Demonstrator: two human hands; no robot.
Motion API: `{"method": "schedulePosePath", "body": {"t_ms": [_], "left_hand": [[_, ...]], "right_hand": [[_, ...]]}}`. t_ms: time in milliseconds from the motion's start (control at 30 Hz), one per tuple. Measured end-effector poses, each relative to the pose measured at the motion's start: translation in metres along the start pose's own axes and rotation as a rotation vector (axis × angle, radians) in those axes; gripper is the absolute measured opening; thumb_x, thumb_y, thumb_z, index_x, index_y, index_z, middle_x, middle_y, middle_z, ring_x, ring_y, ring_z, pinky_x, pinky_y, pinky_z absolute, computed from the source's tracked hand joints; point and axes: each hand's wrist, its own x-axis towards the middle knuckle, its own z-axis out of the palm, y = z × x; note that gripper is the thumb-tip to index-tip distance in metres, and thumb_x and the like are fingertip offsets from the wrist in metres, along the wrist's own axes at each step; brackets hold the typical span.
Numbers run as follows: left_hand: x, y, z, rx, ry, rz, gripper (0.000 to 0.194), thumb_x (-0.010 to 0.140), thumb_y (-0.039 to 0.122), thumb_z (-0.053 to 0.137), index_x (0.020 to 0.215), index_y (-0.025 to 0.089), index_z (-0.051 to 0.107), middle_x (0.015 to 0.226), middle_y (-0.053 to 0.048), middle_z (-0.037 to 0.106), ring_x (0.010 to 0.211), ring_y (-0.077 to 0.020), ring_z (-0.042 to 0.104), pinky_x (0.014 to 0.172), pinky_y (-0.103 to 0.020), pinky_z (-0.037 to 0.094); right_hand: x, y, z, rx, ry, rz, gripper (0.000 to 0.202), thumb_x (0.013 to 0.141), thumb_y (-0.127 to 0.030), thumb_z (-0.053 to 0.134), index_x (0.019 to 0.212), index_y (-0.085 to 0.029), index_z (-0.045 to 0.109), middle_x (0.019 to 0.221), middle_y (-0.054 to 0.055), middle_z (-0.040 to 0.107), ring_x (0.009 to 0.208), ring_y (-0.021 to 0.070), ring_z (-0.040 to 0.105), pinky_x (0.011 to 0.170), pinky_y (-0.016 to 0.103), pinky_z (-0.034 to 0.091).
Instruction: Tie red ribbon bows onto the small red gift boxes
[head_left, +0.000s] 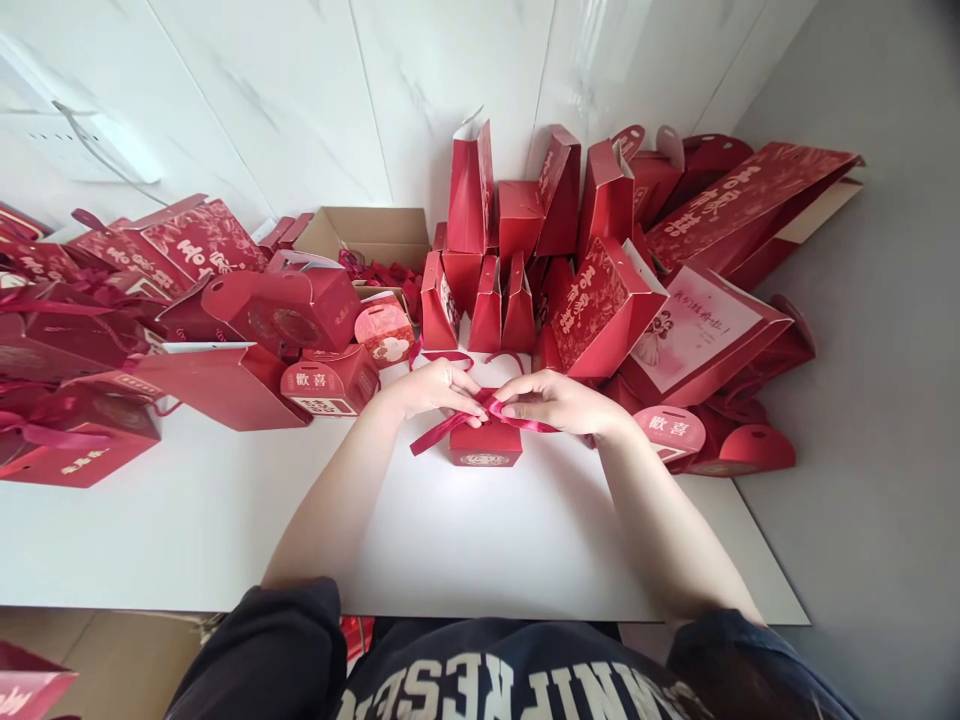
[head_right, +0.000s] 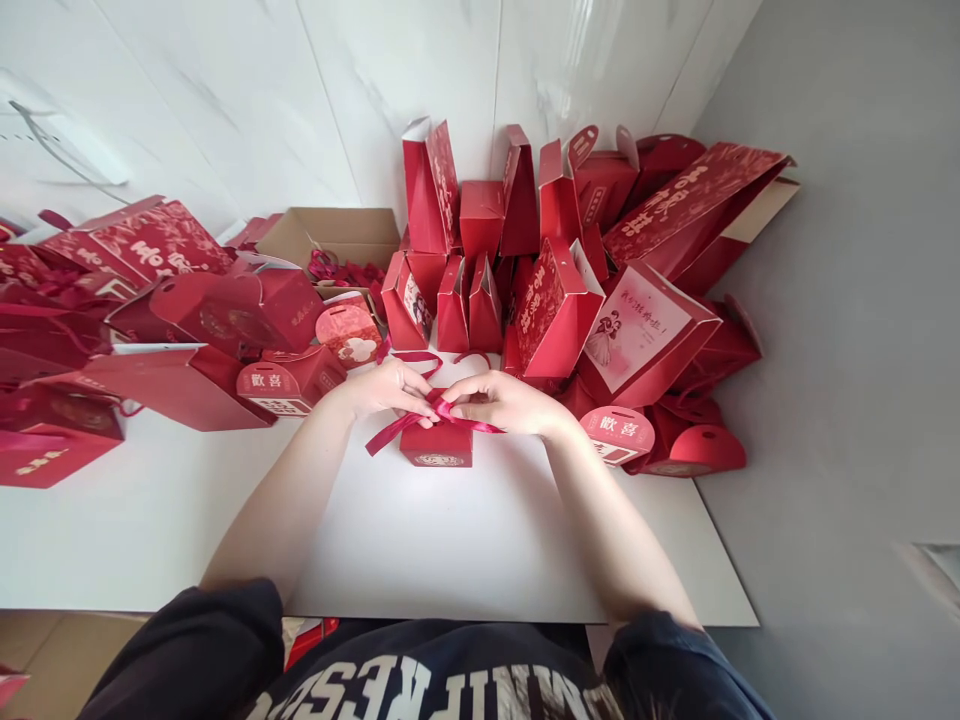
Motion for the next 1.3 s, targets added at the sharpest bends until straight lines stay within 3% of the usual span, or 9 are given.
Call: {"method": "schedulePosePath", "body": {"t_ms": [133, 433, 767, 933, 1167, 1300], "left_hand": [[-0.001, 0.002, 0.0, 0.077, 0.009, -0.014, 0.026, 0.072, 0.033, 0.08, 0.093, 0.017, 0.079, 0.08, -0.007, 0.078, 0.078, -0.0159, 0.074, 0.076, -0.022, 0.057], [-0.001, 0.003, 0.002, 0.014, -0.033, -0.039, 0.032, 0.067, 0.03, 0.083, 0.095, 0.015, 0.077, 0.088, -0.009, 0.078, 0.083, -0.0194, 0.075, 0.078, -0.027, 0.057], [-0.002, 0.012, 0.011, 0.063, 0.02, -0.007, 0.028, 0.063, 0.028, 0.083, 0.088, 0.016, 0.077, 0.083, -0.004, 0.077, 0.079, -0.0181, 0.072, 0.075, -0.027, 0.055], [-0.003, 0.014, 0.013, 0.089, 0.007, 0.023, 0.017, 0.074, 0.032, 0.076, 0.079, 0.016, 0.075, 0.079, -0.005, 0.077, 0.081, -0.0192, 0.073, 0.079, -0.028, 0.056], [-0.002, 0.012, 0.013, 0.135, 0.003, 0.019, 0.019, 0.077, 0.035, 0.074, 0.08, 0.016, 0.078, 0.077, -0.006, 0.077, 0.076, -0.0186, 0.074, 0.073, -0.025, 0.056], [-0.002, 0.011, 0.012, 0.126, -0.014, 0.042, 0.019, 0.078, 0.034, 0.073, 0.084, 0.016, 0.078, 0.078, -0.006, 0.077, 0.078, -0.0185, 0.074, 0.074, -0.025, 0.057]], "right_hand": [[0.0, 0.002, 0.0, 0.078, -0.007, 0.012, 0.035, 0.085, -0.046, 0.065, 0.108, -0.021, 0.075, 0.111, 0.005, 0.074, 0.105, 0.0232, 0.065, 0.093, 0.036, 0.049], [0.003, 0.003, -0.002, 0.086, -0.01, -0.016, 0.032, 0.089, -0.037, 0.062, 0.114, -0.02, 0.073, 0.116, 0.005, 0.073, 0.11, 0.0235, 0.064, 0.099, 0.038, 0.047], [0.006, -0.006, 0.012, -0.282, 0.044, -0.161, 0.027, 0.094, -0.02, 0.05, 0.11, -0.022, 0.072, 0.097, 0.001, 0.073, 0.081, 0.0149, 0.064, 0.078, 0.027, 0.046], [0.004, -0.01, 0.016, -0.343, 0.053, -0.207, 0.025, 0.094, -0.015, 0.048, 0.103, -0.021, 0.07, 0.095, 0.001, 0.072, 0.078, 0.0134, 0.062, 0.075, 0.025, 0.044], [0.005, 0.0, 0.016, -0.291, 0.175, -0.055, 0.013, 0.086, -0.021, 0.06, 0.097, -0.022, 0.053, 0.071, -0.004, 0.061, 0.06, 0.0125, 0.053, 0.058, 0.024, 0.04], [0.002, -0.001, 0.01, -0.282, 0.113, -0.047, 0.009, 0.085, -0.019, 0.058, 0.092, -0.022, 0.053, 0.071, -0.003, 0.06, 0.062, 0.0137, 0.056, 0.06, 0.025, 0.043]]}}
